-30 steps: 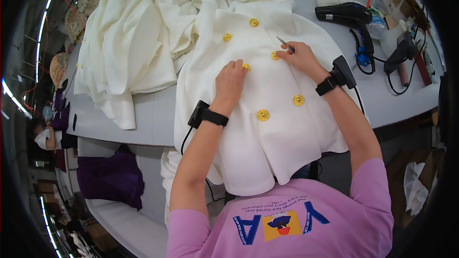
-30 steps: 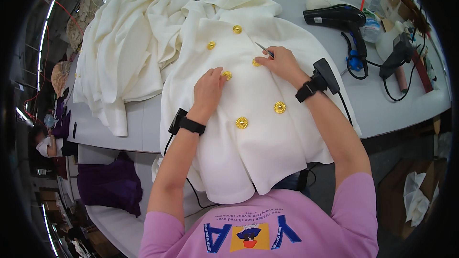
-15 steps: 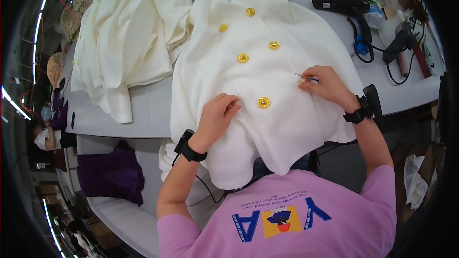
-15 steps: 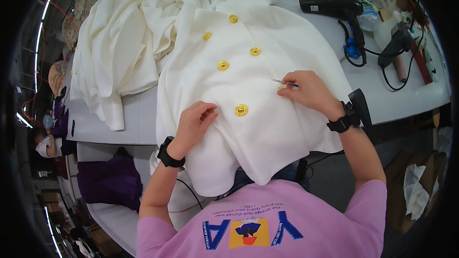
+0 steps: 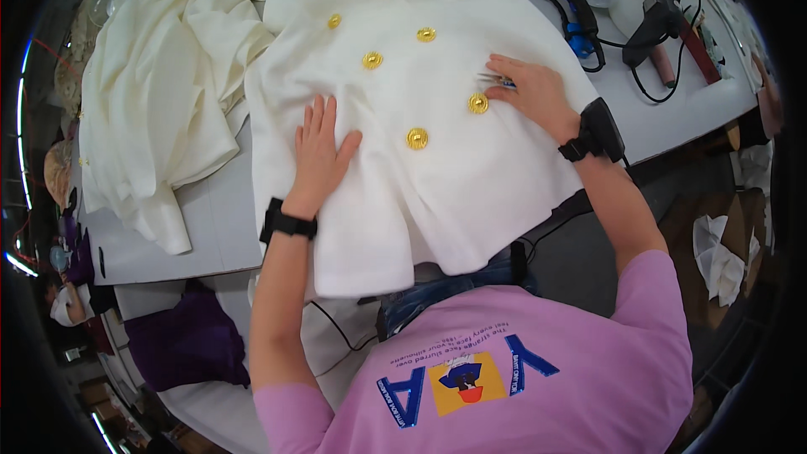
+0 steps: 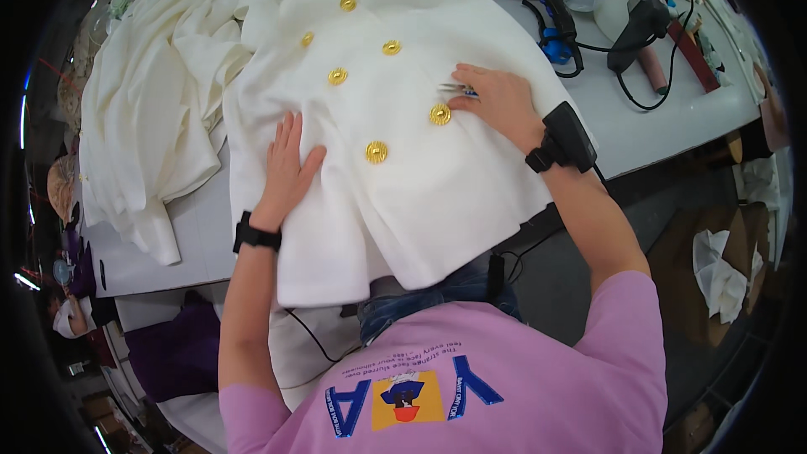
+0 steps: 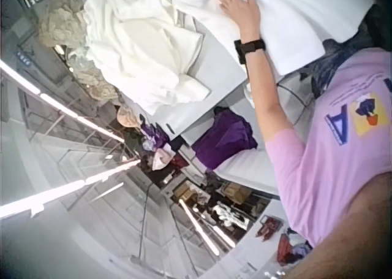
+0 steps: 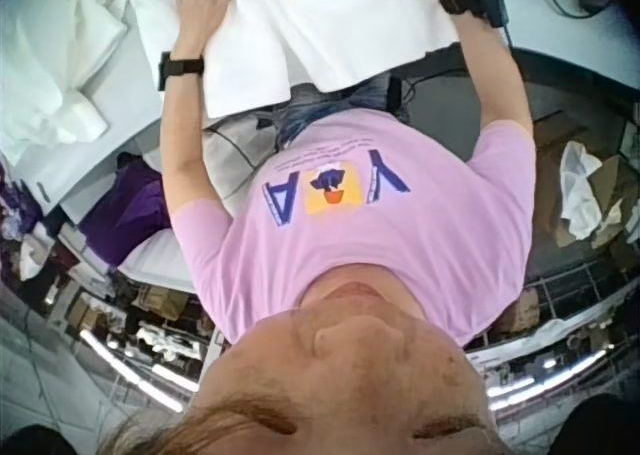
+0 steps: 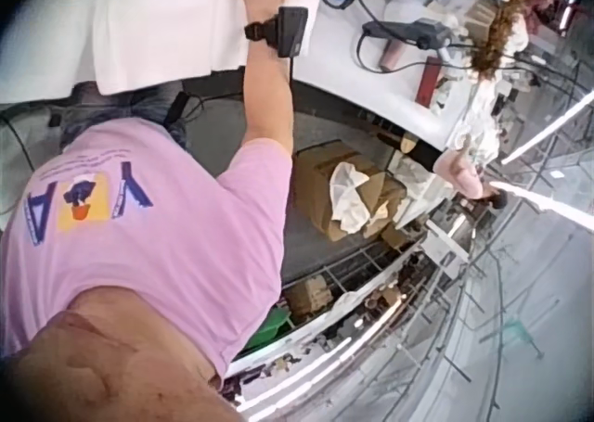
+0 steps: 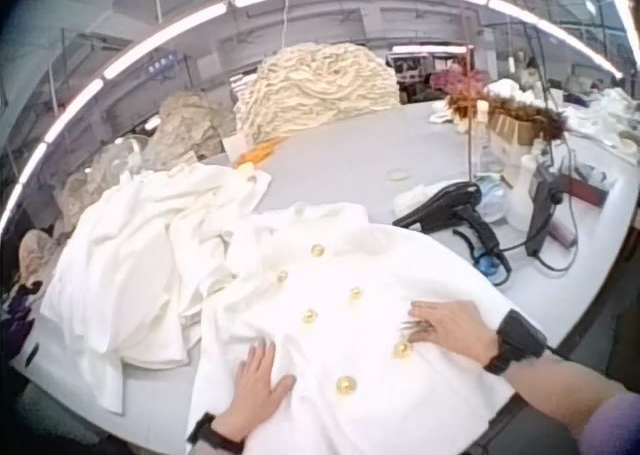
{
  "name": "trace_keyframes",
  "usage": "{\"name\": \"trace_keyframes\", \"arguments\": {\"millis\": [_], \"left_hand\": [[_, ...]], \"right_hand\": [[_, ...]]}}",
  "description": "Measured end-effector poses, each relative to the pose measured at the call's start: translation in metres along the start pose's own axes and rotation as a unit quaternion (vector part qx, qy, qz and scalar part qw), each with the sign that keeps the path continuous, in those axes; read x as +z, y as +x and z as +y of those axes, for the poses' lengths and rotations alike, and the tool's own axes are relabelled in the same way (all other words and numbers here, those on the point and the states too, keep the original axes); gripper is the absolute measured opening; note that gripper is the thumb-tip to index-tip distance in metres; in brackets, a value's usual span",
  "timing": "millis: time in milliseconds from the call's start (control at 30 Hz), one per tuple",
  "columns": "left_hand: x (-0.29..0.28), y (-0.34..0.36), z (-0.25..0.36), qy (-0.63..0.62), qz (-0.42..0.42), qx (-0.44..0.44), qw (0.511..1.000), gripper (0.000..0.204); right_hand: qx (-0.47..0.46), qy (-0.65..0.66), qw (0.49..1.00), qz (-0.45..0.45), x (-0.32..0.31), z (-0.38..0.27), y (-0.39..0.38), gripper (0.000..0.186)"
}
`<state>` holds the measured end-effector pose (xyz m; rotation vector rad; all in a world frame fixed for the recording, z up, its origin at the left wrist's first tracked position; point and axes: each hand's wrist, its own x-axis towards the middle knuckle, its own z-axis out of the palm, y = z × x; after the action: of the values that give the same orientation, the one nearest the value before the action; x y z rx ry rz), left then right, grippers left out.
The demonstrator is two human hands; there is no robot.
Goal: Inspecting, trimming threads, and using a hair dryer to finish white vests with gold buttons.
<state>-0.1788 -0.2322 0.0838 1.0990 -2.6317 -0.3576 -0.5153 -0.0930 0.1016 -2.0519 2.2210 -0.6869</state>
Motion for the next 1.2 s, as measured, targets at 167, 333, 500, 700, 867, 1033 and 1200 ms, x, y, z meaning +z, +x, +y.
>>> {"name": "trace_keyframes", "arguments": {"millis": [167, 333, 500, 700, 867, 1033, 1200], "left_hand": [[-0.012, 0.077, -0.002, 0.119, 0.017, -0.037, 0.992, 0.074], [-0.055, 0.052, 0.031, 0.095, 0.103, 0.099, 0.985, 0.051], [-0.049, -0.026, 0.113, -0.102, -0.007, 0.211, 0.972, 0.048], [-0.011, -0.033, 0.150, -0.003, -0.021, 0.294, 0.955, 0.044], [-0.026, -0.010, 0.136, -0.262, -0.141, -0.068, 0.952, 0.021], [-0.046, 0.006, 0.107, -0.549, 0.008, -0.121, 0.827, 0.022], [-0.049, 0.035, 0.064, -0.559, 0.112, -0.193, 0.799, 0.032]], "right_hand": [[0.101, -0.026, 0.994, 0.015, -0.006, 0.010, 0.035, 0.039], [0.090, 0.183, 0.979, 0.021, -0.041, -0.005, 0.009, 0.024], [0.001, 0.209, 0.971, -0.115, -0.073, -0.019, -0.077, 0.026], [0.013, -0.046, 0.994, -0.099, -0.074, -0.019, -0.122, 0.042], [0.028, 0.095, 0.995, 0.011, -0.068, 0.011, -0.127, 0.020], [0.213, 0.339, 0.916, 0.028, -0.096, -0.010, -0.102, 0.019], [0.267, 0.313, 0.903, 0.121, -0.077, -0.006, -0.069, 0.030]]}}
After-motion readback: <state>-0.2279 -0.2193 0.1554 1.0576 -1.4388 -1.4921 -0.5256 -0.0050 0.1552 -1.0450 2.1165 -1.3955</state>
